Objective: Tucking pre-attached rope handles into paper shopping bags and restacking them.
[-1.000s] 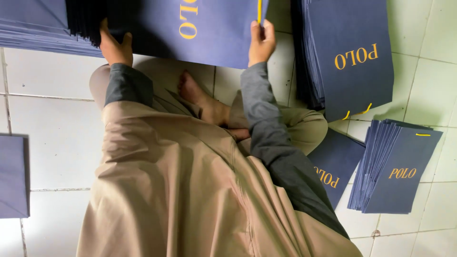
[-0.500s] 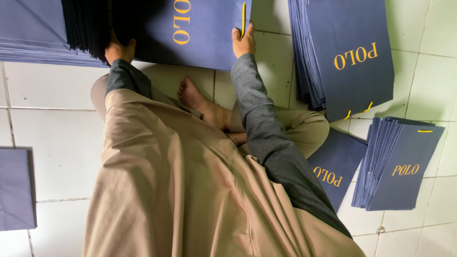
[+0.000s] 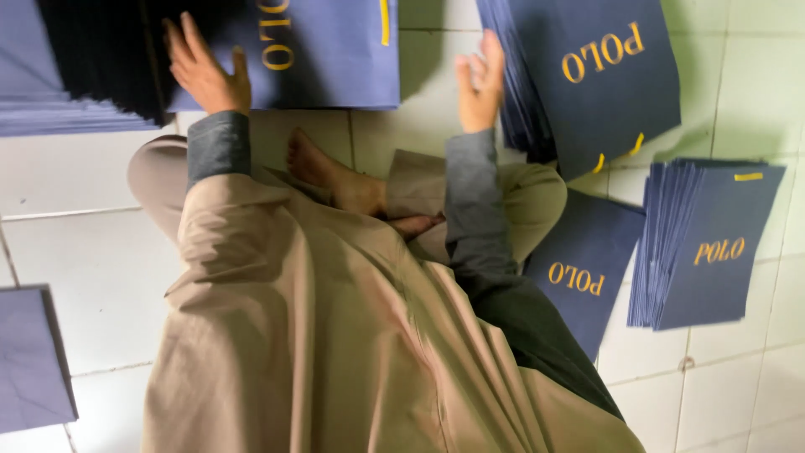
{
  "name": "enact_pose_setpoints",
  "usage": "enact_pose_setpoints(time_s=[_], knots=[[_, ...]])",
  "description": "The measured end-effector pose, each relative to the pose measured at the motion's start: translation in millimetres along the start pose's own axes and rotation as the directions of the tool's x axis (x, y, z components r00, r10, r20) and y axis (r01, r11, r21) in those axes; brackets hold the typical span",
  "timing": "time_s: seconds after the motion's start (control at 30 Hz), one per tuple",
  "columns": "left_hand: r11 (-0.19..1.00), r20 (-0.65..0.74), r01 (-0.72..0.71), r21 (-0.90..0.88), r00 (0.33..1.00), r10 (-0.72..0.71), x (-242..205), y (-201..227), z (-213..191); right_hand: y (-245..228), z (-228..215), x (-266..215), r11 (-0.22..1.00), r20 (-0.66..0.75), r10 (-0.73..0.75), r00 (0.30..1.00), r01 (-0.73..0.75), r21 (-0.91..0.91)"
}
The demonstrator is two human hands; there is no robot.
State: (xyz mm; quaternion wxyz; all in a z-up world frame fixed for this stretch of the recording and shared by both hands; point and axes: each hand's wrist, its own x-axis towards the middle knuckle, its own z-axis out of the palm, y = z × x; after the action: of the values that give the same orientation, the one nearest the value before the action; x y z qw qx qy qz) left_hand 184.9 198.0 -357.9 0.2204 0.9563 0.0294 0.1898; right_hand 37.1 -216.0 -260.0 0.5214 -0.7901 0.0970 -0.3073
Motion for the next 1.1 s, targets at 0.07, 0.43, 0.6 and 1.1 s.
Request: enact_pose_setpoints(time_s=[0.07, 0.43, 0.6, 1.1], knots=[[0.97, -0.022, -0.178, -0.168, 0.984, 0.177, -13.5, 72.0, -4.2, -18.0, -62.3, -14.0, 0.996, -0.179, 0.037, 0.983, -0.051, -0.073], [0.547, 0.221, -0.587, -0.596, 0.535, 0.815, -198.7, 423.9, 53.3, 142.9, -280.5, -133.1, 0.804, -0.643, 0.302, 0.704, -0.55, -0.225], [0.619, 0.53, -0.649, -0.443, 0.367, 0.764, -229.8, 450.1, 88.6, 54.4, -250.3, -101.9, 0.788, -0.582, 0.594, 0.555, -0.546, 0.285], [0.198, -0.01, -0.196, -0.96, 0.735, 0.678, -34.9, 359.1, -126.7, -251.6, -277.6, -46.5, 0.673, 0.174, -0.466, 0.867, 0.475, -0.566]])
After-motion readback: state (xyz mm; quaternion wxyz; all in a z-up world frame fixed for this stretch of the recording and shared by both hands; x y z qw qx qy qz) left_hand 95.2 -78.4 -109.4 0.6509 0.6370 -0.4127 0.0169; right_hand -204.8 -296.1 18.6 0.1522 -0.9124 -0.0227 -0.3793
